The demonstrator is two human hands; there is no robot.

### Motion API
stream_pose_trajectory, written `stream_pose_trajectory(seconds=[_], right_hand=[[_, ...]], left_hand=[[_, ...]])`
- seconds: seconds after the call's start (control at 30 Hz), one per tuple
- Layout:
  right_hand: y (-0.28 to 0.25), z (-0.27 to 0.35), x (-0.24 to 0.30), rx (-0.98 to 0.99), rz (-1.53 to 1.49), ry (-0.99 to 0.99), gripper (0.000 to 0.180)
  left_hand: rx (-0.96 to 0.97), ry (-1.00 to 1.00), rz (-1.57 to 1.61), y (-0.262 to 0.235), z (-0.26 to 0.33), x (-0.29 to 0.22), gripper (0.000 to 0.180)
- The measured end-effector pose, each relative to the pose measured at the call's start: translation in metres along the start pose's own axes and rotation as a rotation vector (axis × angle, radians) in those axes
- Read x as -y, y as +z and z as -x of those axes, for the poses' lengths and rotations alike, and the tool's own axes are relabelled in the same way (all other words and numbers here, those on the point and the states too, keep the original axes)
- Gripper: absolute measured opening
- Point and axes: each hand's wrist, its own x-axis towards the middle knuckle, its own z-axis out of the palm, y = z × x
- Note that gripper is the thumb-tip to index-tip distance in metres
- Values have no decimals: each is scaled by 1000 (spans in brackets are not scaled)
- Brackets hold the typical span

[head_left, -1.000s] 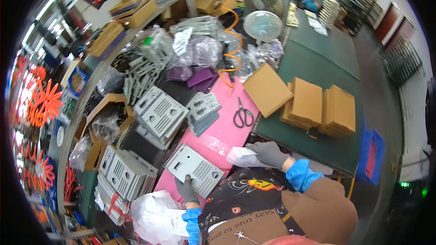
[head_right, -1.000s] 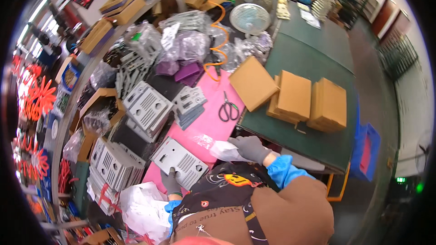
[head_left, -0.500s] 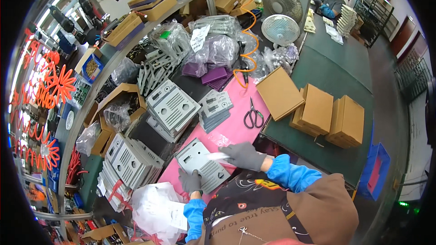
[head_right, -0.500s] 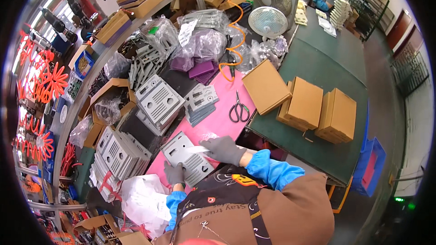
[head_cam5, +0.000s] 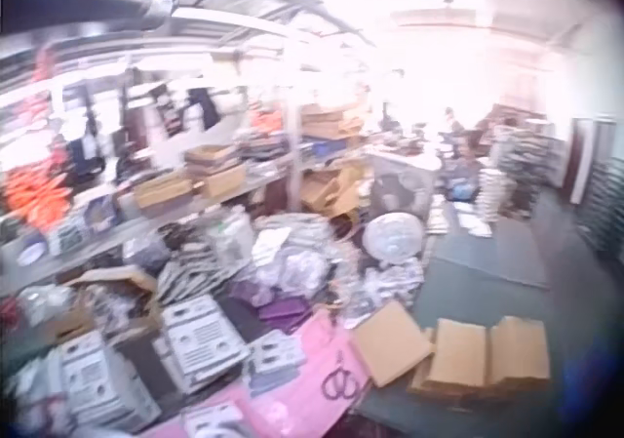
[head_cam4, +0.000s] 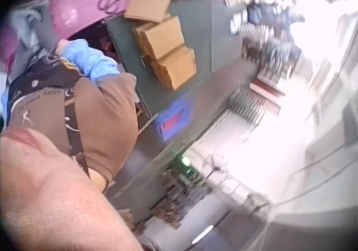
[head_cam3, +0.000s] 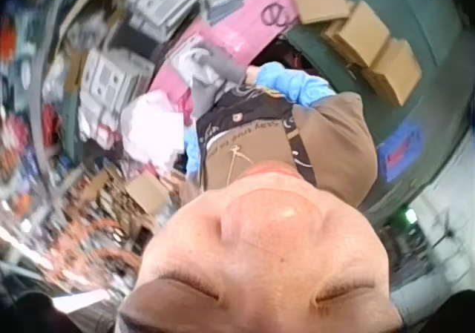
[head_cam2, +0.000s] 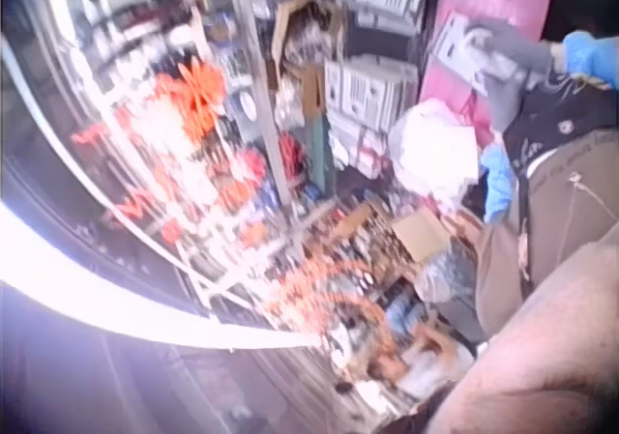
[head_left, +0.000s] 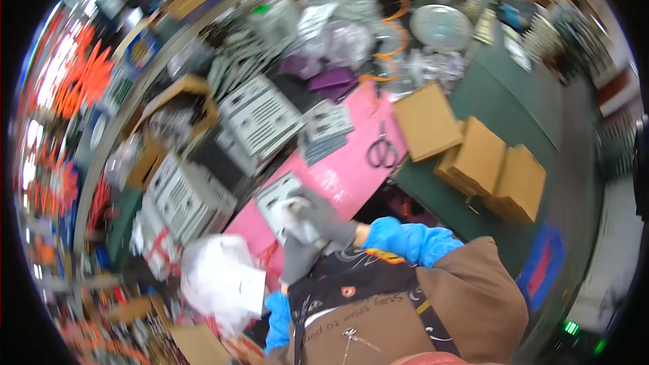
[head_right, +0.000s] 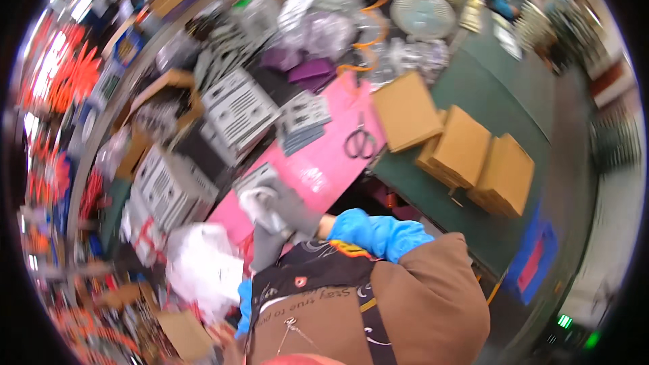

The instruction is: The person repeatedly picks up gray plastic electronic component housings, places them into clear plastic bags, and stacks the packaged units on a pink work surface. The person handles the items one at a time, using both hands to open the bags and insert the components.

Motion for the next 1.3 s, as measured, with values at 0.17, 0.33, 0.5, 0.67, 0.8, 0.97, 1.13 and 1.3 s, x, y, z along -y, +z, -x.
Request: stream_pose_trajectory(seconds=[0.17, 0.33, 0.5, 0.67, 0.8, 0.97, 1.13, 1.3], right_hand=[[-1, 4, 17, 144, -196, 144, 48], [-32, 27, -9, 155, -69, 352, 40], [-63, 45, -41, 89, -29, 519, 33], [-55, 38, -35, 89, -22, 453, 33], [-43, 31, -20, 87, 7, 427, 33], [-41, 33, -15, 85, 88, 423, 32], [-73, 30, -34, 133, 164, 478, 32], [-145, 10, -61, 65, 785, 234, 34]], left_hand=[[-352, 49, -516, -63, 16, 1, 53], [-1009, 68, -670, -169, 92, -14, 68], [-1198, -143, -1055, -268, 132, -14, 96], [-1522, -225, -1318, -290, 134, -8, 75], [-1207, 63, -1750, -273, 123, 44, 56], [-925, -498, -1485, -278, 74, 92, 78], [-870, -600, -1443, -297, 70, 125, 86], [-886, -353, -1272, -320, 89, 94, 63]])
